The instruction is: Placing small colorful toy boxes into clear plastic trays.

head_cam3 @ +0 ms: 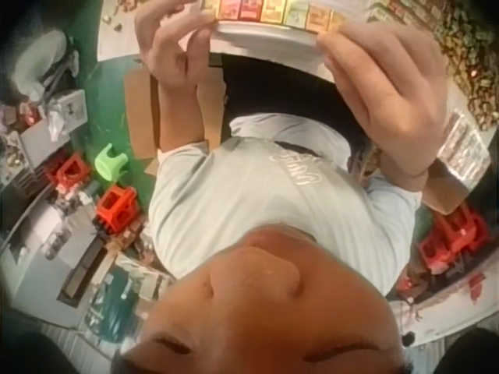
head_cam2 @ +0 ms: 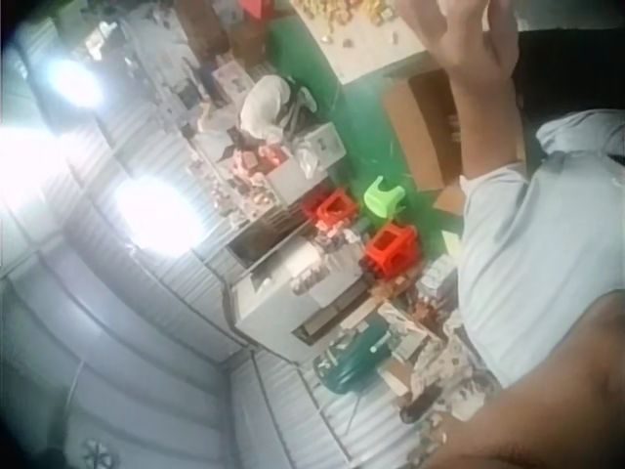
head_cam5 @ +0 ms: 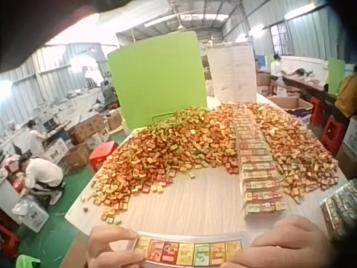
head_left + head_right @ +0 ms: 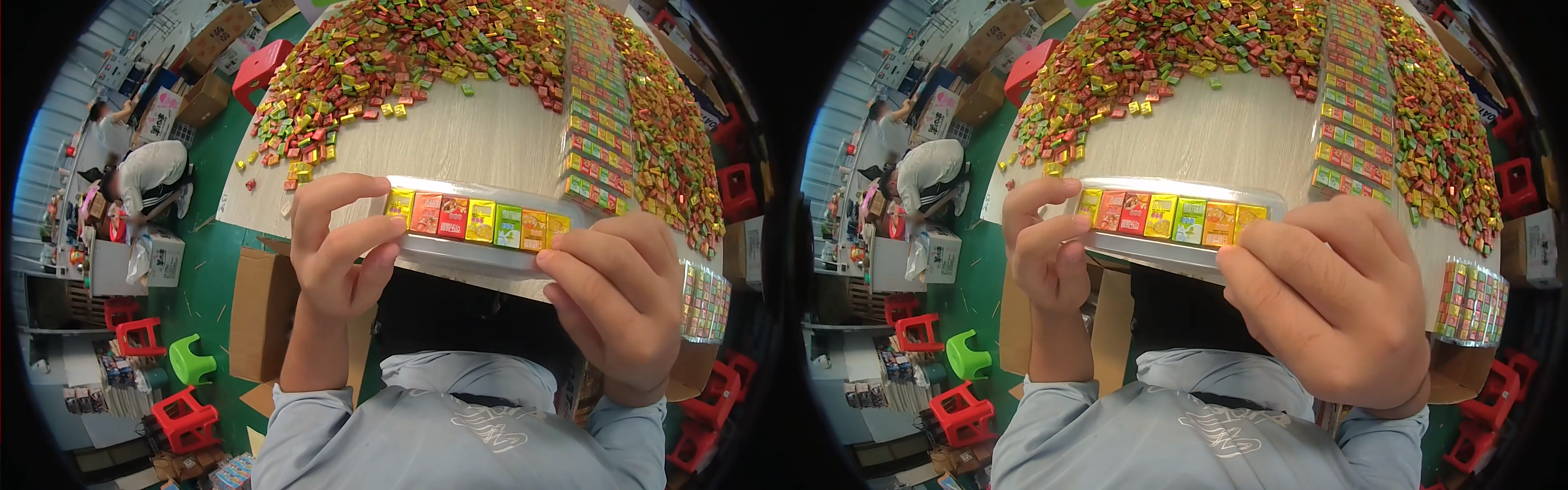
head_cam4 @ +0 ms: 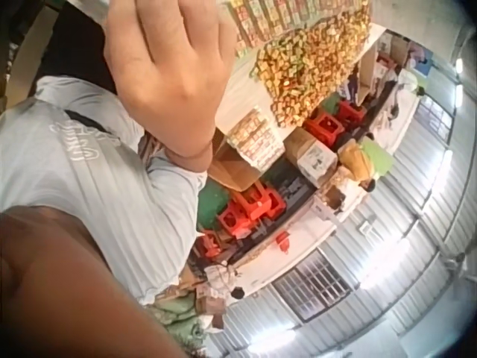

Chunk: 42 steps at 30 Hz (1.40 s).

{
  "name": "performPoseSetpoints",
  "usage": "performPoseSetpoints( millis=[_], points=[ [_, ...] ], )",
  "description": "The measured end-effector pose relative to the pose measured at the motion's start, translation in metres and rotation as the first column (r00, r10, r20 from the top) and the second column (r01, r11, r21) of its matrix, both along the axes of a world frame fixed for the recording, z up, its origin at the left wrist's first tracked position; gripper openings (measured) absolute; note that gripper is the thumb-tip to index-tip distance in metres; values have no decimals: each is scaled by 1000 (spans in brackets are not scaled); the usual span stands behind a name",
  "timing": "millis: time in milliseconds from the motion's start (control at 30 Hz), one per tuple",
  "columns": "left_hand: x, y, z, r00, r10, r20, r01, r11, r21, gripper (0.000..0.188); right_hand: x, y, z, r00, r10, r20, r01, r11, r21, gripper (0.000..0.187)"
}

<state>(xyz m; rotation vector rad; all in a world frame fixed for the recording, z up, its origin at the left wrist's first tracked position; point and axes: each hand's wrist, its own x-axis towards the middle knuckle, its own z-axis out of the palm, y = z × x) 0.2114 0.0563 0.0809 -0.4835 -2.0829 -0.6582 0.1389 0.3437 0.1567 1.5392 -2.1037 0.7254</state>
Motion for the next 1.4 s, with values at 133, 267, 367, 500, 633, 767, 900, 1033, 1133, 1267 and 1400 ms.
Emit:
performPoseSetpoints(
  millis=[133, 267, 367, 500, 633, 767, 900, 1033, 1133, 1267, 1400],
  points=[
    [-3, 7, -3, 996, -85, 37, 79, 989, 129, 30, 4, 3, -11, 999, -38, 20, 38, 999, -38, 25],
    [-5, 11, -6, 952, -262, 159, 194, 916, 351, 43, 3, 7, -6, 997, -34, 74, 34, 999, 0, 24],
    [-6, 25, -8, 912, -381, 153, 252, 813, 525, 49, -5, 3, -2, 989, -53, 139, 57, 998, -26, 27],
    [-7, 34, -9, 935, -339, 108, 205, 762, 615, 54, -16, -10, -5, 957, -57, 284, 67, 997, -26, 35],
    [-10, 35, -11, 939, -327, 102, 200, 765, 612, 55, -16, -12, -2, 949, -44, 313, 36, 999, 33, 33],
    [-8, 41, -5, 951, -279, 133, 137, 766, 628, 58, -19, -15, -3, 937, -11, 350, 25, 999, -35, 30],
    [-16, 46, -10, 960, -252, 124, 120, 767, 631, 64, -22, -18, -6, 953, -54, 299, 72, 996, -48, 26],
    [-17, 39, -23, 971, -212, 112, 101, 786, 610, 84, -25, -15, -10, 967, 6, 253, 23, 993, -112, 23],
    [-18, 41, -26, 983, -147, 107, 48, 775, 630, 97, -28, -15, -9, 978, 85, 191, -45, 978, -206, 26],
    [-14, 16, -35, 980, -144, 138, 32, 796, 605, 100, -33, -23, -18, 998, -1, 56, 20, 938, -346, 29],
    [-14, 19, -34, 992, -70, 109, -12, 786, 618, 103, -31, 29, -30, 995, -45, 93, 82, 892, -444, 24]
  ],
)
